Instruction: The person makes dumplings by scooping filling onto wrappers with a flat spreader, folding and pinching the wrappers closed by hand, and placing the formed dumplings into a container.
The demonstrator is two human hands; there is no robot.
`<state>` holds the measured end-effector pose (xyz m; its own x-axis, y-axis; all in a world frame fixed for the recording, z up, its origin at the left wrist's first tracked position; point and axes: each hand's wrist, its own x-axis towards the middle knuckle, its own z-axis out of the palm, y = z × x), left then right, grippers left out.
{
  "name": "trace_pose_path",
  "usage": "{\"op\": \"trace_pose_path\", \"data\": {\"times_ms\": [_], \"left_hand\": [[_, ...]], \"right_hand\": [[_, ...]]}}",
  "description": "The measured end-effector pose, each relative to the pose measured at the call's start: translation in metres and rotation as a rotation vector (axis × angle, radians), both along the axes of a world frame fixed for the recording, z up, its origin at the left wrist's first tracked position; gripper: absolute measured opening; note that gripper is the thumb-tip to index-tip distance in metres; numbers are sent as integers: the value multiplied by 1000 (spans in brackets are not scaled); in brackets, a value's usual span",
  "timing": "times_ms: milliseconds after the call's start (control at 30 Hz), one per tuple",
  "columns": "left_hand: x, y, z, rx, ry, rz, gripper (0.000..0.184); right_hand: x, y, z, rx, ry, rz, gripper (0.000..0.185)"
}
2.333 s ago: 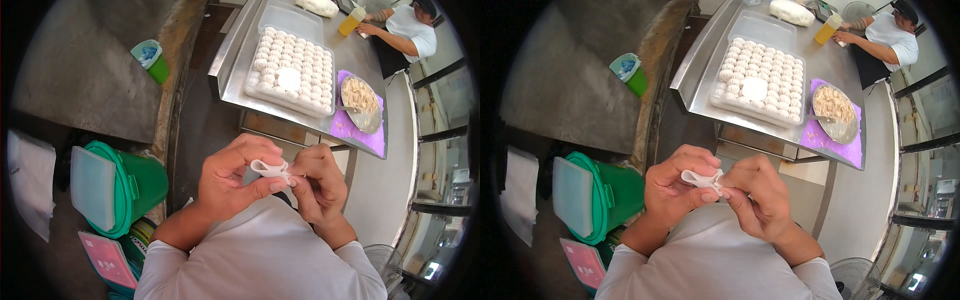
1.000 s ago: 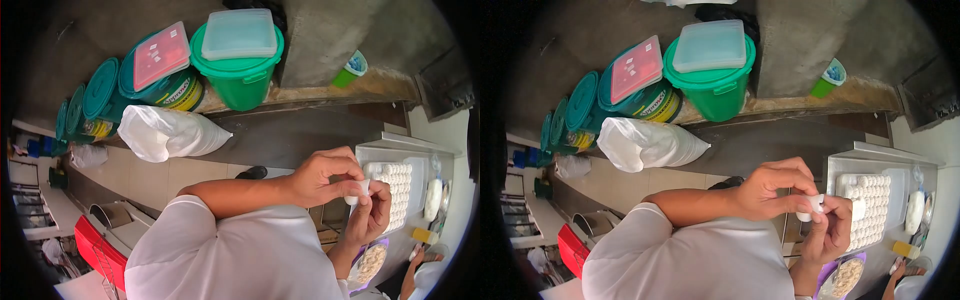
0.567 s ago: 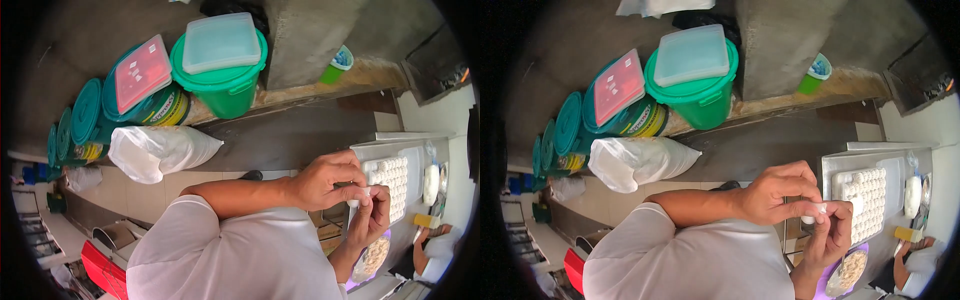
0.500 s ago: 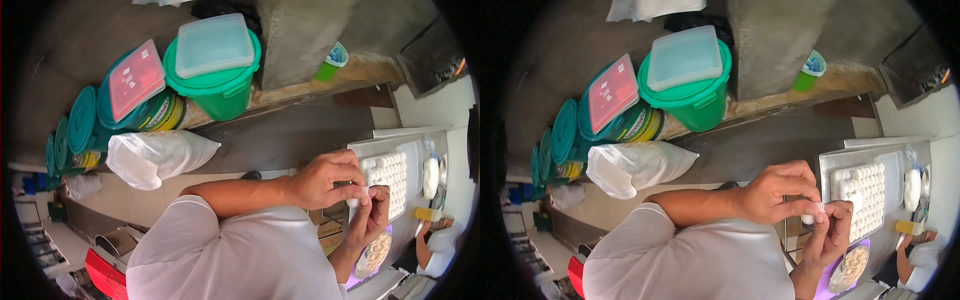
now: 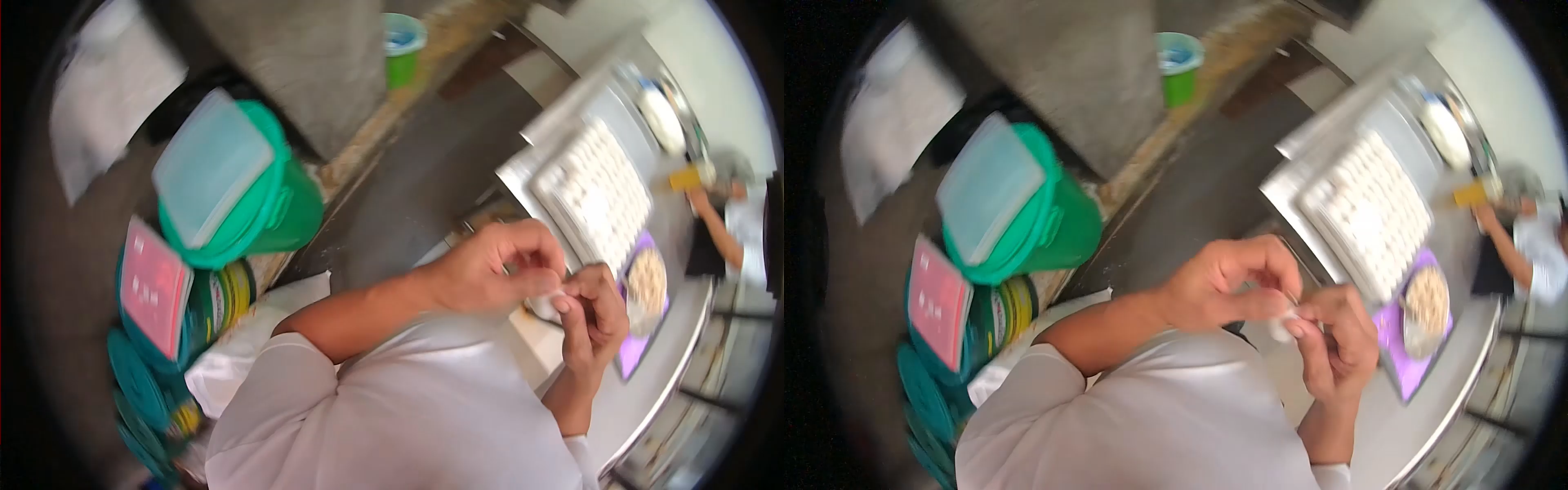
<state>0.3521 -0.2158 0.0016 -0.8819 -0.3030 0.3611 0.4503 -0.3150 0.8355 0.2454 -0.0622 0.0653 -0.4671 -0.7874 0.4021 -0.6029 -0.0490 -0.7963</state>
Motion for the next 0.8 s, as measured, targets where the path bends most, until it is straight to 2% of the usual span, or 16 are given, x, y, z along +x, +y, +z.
{"op": "trace_pose_path", "data": {"times_ms": [33, 100, 167, 300, 367, 433, 533, 567, 633, 667, 733, 800], "left_hand": [[-6, -1, -3, 13, -1, -83, 21], [-19, -6, -9, 528, -381, -681, 34], [-34, 7, -23, 541, -432, -784, 37], [-68, 21, -17, 567, -429, -813, 33], [-85, 35, -12, 432, -418, -688, 31], [-98, 47, -7, 379, -416, -673, 34], [-113, 64, -5, 237, -437, -578, 40], [-118, 70, -4, 233, -443, -584, 40], [-127, 82, -3, 101, -431, -475, 40], [-130, 87, 1, 138, -479, -450, 44], [-136, 98, -3, 128, -462, -411, 44], [-143, 107, -7, 113, -441, -370, 44]], "right_hand": [[-5, 5, -2, -36, 28, 38, 9], [-24, 11, -10, -121, 179, 104, 11], [-37, 27, -15, -100, 230, 43, 15], [-46, 63, -22, -81, 138, -59, 20], [-52, 77, -25, -124, 11, -144, 23], [-64, 99, -32, -97, -3, -130, 29], [-72, 120, -42, -236, -254, -153, 38], [-76, 126, -45, -241, -258, -161, 38], [-84, 135, -51, -315, -462, -254, 25], [-88, 138, -57, -315, -467, -256, 25], [-94, 142, -69, -134, -624, -325, 19], [-98, 138, -77, -109, -557, -337, 22]]}}
